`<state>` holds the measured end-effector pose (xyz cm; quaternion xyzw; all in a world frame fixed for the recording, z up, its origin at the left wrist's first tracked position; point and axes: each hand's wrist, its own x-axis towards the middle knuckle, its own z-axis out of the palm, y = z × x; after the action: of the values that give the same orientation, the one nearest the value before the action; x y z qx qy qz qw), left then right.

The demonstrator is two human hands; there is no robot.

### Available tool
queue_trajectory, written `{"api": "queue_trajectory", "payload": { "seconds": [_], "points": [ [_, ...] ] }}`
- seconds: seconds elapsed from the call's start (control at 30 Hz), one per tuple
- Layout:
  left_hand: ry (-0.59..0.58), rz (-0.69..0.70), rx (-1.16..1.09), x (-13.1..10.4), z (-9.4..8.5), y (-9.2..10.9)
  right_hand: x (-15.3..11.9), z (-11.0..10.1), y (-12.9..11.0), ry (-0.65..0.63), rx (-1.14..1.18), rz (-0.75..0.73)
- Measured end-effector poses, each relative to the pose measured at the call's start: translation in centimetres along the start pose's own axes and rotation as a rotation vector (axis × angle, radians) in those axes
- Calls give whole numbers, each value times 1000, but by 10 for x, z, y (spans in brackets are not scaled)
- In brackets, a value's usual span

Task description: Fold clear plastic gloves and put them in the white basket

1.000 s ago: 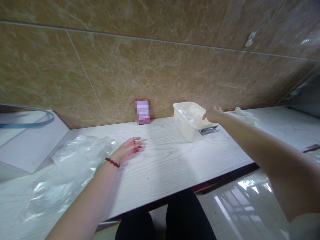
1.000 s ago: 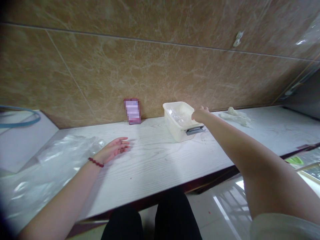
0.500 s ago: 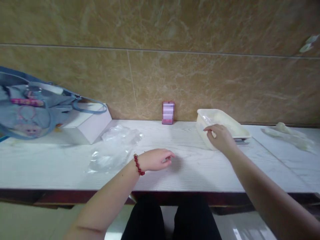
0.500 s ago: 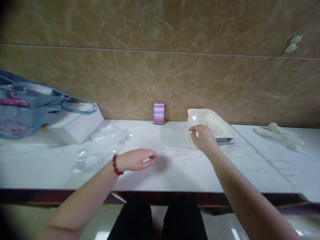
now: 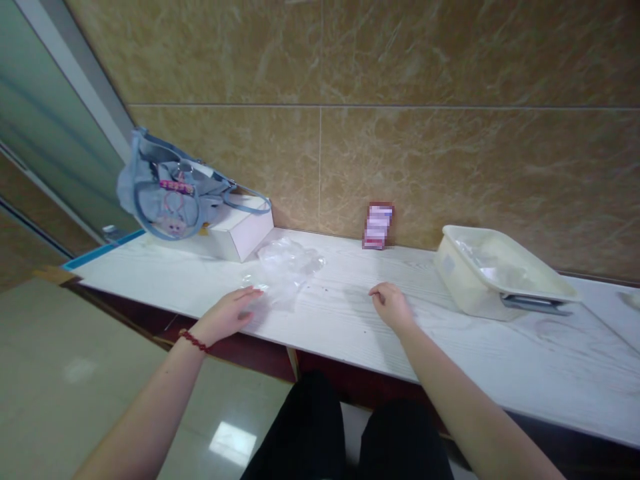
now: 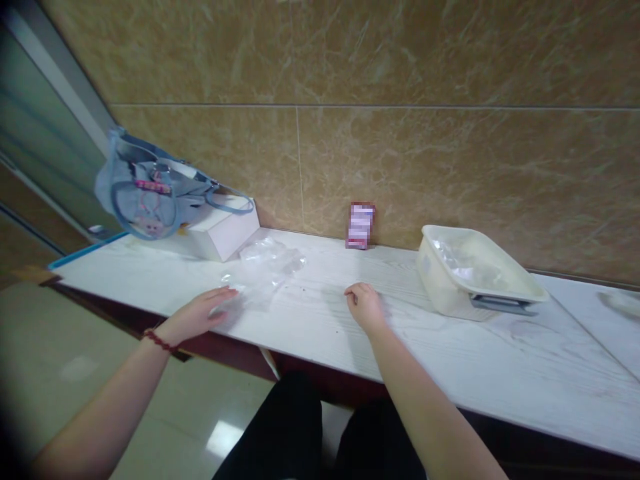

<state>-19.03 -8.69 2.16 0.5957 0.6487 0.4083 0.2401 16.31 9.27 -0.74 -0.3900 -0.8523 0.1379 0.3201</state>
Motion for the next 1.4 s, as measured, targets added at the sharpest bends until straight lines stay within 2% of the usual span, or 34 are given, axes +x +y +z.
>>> {"api": "queue_trajectory", "payload": {
  "seconds": [0.1,0.23,0.37,0.5,0.6,0.73,0.8,0.9,1.07,1.17,1.3,1.4],
  "points": [
    [-33,33,44,7,-7,-14,0,-3,2,35,11,18],
    [-66,73,110,21,-1,-23,-1,-3,5,112,25,86],
    [-50,91,222,27,-1,-18,-2,-2,10,165,54,179],
    [40,97,315,36,-9,-2,-2,-2,13,189,87,240],
    [47,108,366,51,-18,16,-2,0,17,210,110,278],
    [-50,134,562,76,-29,48,-2,4,23,257,133,296],
    [-92,157,660,87,-31,68,-1,4,19,265,140,256],
    [-173,197,765,98,-27,102,5,-2,-5,239,152,117],
    [-340,283,854,109,-5,155,26,-25,-77,103,206,-85],
    [-408,323,856,113,9,179,39,-38,-108,16,200,-126],
    [-436,351,826,115,16,200,52,-55,-117,13,278,-65],
    [-378,359,741,110,13,206,55,-68,-112,32,463,42]
  ]
}}
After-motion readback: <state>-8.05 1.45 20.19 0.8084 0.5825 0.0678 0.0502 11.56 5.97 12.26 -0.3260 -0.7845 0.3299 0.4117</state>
